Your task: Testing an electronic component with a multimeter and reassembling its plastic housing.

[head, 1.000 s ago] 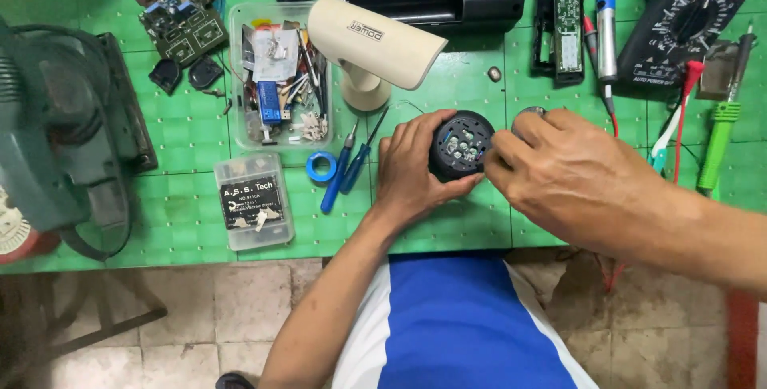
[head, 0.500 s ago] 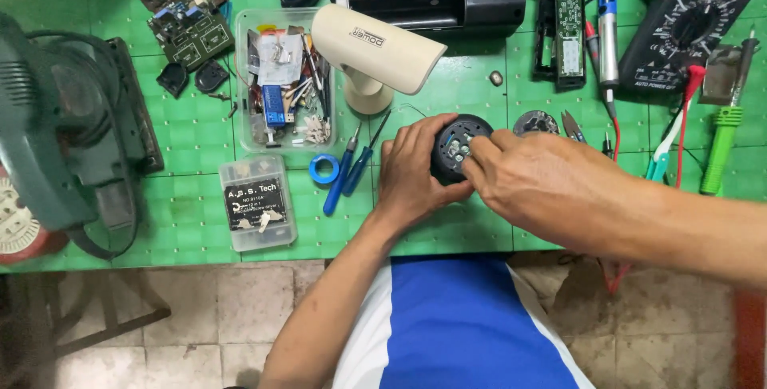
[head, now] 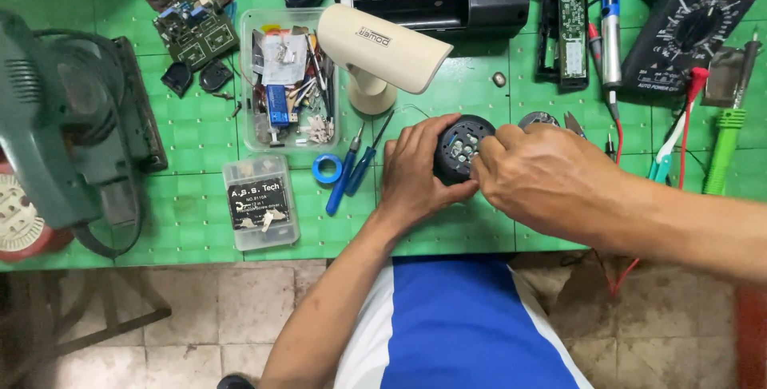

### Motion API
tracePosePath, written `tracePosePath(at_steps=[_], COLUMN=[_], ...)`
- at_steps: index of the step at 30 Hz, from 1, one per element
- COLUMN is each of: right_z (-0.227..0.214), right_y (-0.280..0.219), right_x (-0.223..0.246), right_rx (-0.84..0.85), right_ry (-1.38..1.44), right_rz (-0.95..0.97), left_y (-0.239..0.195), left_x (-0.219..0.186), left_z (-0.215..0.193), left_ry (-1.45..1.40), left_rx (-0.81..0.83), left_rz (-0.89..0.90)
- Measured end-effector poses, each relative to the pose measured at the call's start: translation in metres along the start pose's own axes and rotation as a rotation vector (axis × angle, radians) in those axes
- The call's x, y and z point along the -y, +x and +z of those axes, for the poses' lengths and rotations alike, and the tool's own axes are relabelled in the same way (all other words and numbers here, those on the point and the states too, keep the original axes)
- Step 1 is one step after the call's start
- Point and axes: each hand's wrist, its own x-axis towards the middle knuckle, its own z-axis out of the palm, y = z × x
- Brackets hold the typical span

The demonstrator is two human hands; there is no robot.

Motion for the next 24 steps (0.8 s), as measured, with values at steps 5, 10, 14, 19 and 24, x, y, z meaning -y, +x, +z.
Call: tracePosePath(at_steps=[5, 10, 14, 19, 24], right_z=[-0.001, 0.006, -0.002, 0.005, -0.008], right_y=[-0.002, -0.001, -0.003, -0.001, -0.002], right_x=[0.002, 0.004, 0.004, 0.006, 0.006], right_rx=[0.196, 0.023, 0.137, -0.042, 0.138], right_ry=[0.154, 0.009, 0.082, -0.007, 0.043], right_rz=[0.063, 0.027, 0.061, 0.061, 0.112], left_y=[0.001, 0.001, 0.001, 0.0, 0.0], left_x=[0.002, 0.002, 0.003, 0.0, 0.006], left_z=[0.002, 0.001, 0.003, 0.0, 0.004], left_ry=[-0.014, -0.01, -0.008, -0.002, 0.013], left_rx=[0.012, 0.005, 0.0, 0.002, -0.022], left_rz=[-0.003, -0.004, 0.002, -0.004, 0.022])
